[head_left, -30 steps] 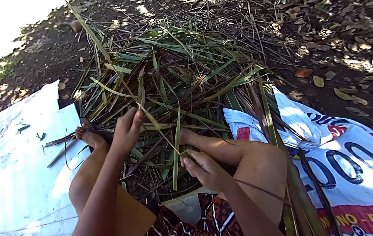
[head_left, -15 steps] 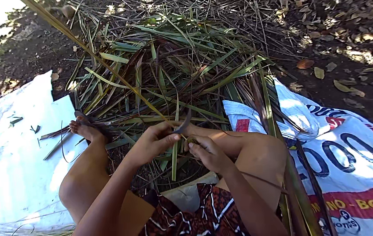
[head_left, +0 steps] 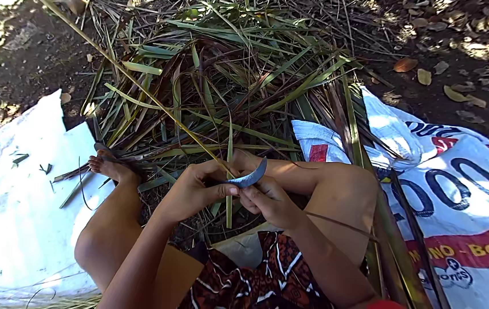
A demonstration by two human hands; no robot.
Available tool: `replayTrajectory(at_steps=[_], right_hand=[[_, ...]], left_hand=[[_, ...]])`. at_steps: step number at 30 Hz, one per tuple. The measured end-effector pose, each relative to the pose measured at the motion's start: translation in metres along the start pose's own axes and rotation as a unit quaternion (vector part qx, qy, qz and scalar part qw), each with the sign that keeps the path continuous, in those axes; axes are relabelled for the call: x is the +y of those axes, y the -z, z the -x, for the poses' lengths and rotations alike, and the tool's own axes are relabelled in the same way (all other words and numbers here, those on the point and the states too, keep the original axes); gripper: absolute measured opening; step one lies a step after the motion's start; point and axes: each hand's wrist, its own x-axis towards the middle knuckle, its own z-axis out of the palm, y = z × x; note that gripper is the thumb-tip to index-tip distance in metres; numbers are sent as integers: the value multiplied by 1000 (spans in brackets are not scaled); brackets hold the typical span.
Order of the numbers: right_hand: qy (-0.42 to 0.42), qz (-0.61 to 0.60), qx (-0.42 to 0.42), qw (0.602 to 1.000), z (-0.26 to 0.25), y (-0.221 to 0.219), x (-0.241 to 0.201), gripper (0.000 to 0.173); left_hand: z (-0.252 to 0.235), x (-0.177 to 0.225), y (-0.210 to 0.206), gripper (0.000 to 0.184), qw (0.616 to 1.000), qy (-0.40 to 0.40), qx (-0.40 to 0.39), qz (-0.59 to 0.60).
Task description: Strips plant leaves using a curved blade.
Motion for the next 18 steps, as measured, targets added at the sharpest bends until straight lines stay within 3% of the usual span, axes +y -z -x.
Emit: replayTrajectory(at_steps=[5,8,13,18], right_hand=[[15,179,53,982,-3,-3,-3,22],[51,264,74,960,-3,-7,-5,25],[67,354,112,926,-6,-16,-8,24],[76,396,126,906,5,-22,-9,29]], left_hand=[[0,0,-5,22,992,10,28,-119],[0,-2,-4,24,983,-30,57,-173],[-3,-3,1,18,980,-55,95,-169],[0,2,34,9,969,-4,207,-138]])
